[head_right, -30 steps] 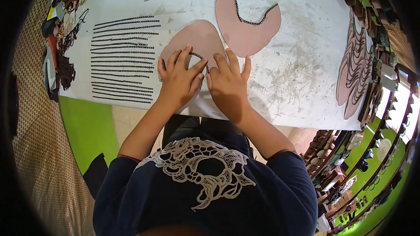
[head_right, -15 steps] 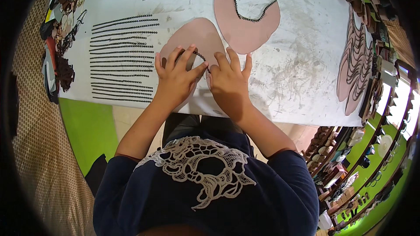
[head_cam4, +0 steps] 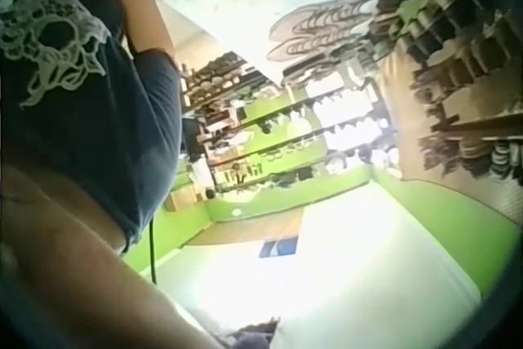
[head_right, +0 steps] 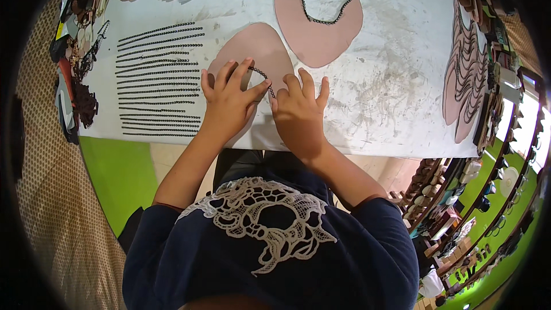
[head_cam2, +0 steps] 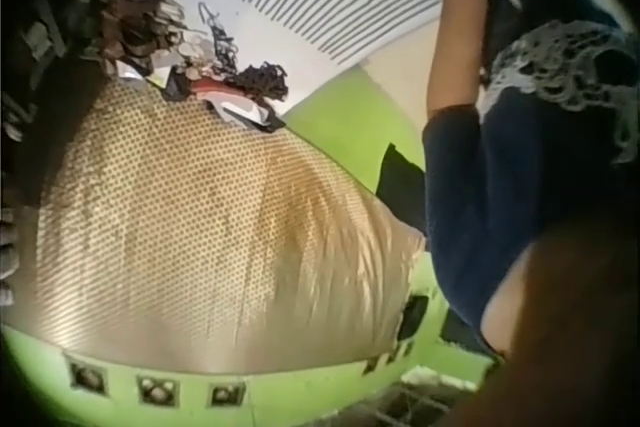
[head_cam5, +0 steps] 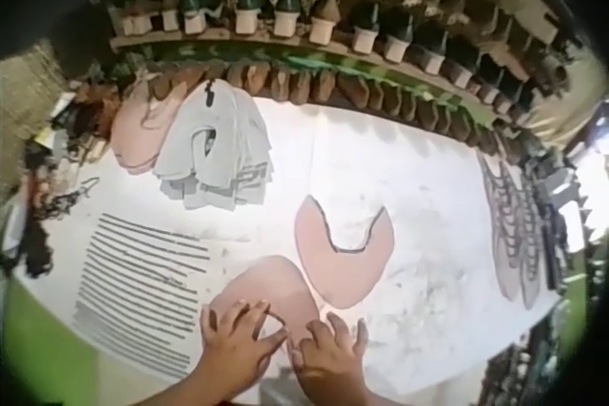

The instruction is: Manually placing and aligning shoe upper components on a workspace for assembly.

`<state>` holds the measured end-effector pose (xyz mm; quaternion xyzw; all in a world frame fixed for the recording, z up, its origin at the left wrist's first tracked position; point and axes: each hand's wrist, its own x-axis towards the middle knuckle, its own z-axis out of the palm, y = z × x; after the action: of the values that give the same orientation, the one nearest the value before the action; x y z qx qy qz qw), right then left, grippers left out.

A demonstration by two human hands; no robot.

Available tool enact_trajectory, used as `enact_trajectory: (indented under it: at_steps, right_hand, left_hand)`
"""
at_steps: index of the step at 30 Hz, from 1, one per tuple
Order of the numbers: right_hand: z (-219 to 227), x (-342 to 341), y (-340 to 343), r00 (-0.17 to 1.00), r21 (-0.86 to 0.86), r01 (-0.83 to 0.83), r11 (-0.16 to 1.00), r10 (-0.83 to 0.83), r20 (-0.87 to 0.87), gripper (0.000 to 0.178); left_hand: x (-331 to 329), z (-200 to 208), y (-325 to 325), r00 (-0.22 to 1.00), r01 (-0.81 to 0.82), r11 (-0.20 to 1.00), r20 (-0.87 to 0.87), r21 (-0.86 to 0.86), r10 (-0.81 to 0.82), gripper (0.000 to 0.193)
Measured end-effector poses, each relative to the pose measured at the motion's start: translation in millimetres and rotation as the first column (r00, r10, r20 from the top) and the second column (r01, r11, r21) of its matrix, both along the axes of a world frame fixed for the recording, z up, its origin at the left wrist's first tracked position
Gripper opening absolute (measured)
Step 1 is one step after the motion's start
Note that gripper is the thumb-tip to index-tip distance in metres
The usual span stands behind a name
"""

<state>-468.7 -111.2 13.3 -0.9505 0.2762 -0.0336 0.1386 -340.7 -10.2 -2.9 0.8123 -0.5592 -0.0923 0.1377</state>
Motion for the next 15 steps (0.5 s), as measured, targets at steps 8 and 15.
enact_trajectory:
  at_steps: [8, 15]
  right_hand:
    - [-0.7, 3.0, 7.7, 0.999, 0.010, 0.042, 0.999, -0.042, -0.023, 0.009]
    - [1.0, 6.2, 11.3, 0.995, 0.023, 0.085, 0.996, -0.084, -0.046, 0.006]
  left_hand:
    - [4.8, 3.0, -3.0, 0.999, 0.035, 0.999, -0.038, 0.010, -0.035, 0.034]
    - [14.0, 2.2, -6.3, 0.989, 0.124, 0.991, -0.081, -0.052, -0.128, 0.031]
